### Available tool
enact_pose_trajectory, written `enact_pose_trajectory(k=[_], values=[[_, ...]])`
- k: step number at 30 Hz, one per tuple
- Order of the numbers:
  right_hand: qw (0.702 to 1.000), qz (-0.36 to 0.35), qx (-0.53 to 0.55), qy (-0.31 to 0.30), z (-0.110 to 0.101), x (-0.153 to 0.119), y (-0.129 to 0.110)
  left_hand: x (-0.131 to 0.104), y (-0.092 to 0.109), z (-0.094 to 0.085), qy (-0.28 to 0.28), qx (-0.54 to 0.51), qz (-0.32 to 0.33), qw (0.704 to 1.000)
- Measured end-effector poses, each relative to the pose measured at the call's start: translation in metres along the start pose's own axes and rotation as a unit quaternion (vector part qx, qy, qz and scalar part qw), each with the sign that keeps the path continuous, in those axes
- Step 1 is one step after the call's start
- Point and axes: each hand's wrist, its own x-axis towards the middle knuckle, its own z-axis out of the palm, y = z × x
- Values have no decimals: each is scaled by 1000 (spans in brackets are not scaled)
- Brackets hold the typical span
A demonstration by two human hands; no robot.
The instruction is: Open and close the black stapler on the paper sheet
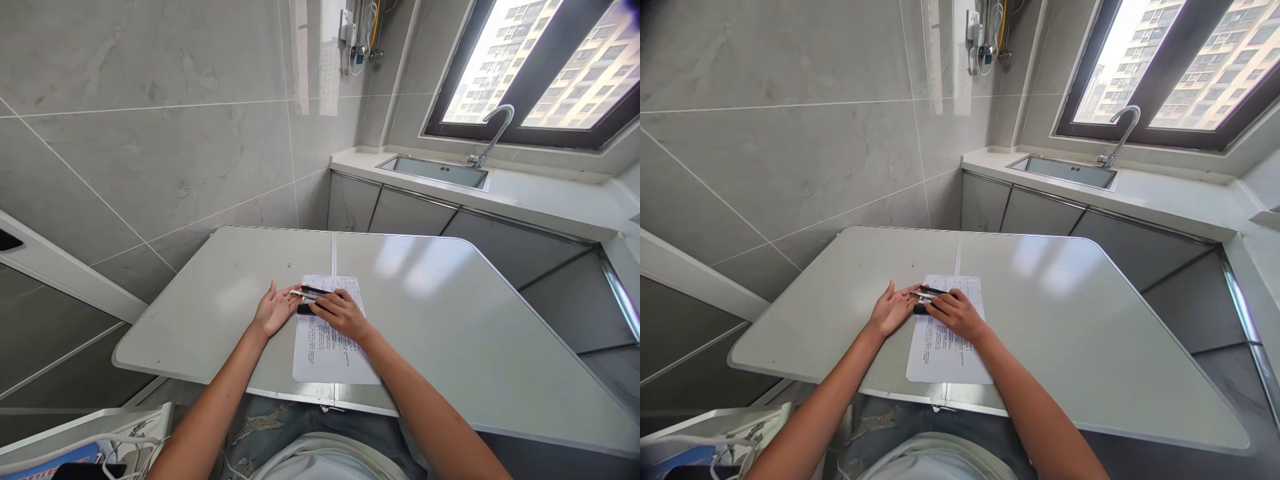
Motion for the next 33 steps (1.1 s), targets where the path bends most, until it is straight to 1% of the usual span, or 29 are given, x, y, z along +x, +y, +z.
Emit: enact_pose_trajectory(k=[3,5,7,8,9,10,11,13,14,16,18,19,20,22,23,25,28,30,33], values=[[999,-30,-13,-23,0,0,-4,1,-2,0,0,0,-5,1000],[999,-16,-3,-30,0,0,-5,3,-4,-2,6,9,-8,1000],[999,31,34,-27,2,-1,-4,5,-5,-4,23,27,-5,999],[995,74,61,-17,3,-1,-3,5,-5,-4,36,39,3,999],[987,132,91,3,3,-1,-1,6,-5,-5,50,50,13,997],[972,198,123,26,2,-2,1,6,-5,-6,63,60,26,996],[950,265,156,48,1,-3,5,6,-6,-6,74,70,40,994],[902,368,220,62,-2,-6,13,5,-6,-6,91,87,70,990],[881,399,248,54,-4,-8,18,5,-7,-7,100,94,85,987],[855,427,292,24,-7,-13,25,6,-9,-7,132,106,115,979],[843,432,321,-5,-8,-18,31,6,-9,-7,166,117,135,970],[840,430,330,-18,-7,-20,32,6,-9,-6,172,123,139,968],[840,426,335,-32,-7,-21,33,5,-8,-6,169,129,138,967],[846,416,330,-57,-6,-21,34,3,-7,-2,140,137,128,972],[854,408,316,-65,-7,-20,33,2,-6,0,120,139,119,976],[884,379,268,-63,-8,-16,29,-2,-4,6,84,142,97,982],[930,317,189,-10,-11,-7,17,-7,-5,14,43,169,64,983],[949,270,161,23,-10,0,4,-10,-7,18,24,216,45,975],[972,178,151,22,-6,7,-16,-14,-11,20,-10,296,16,955]])
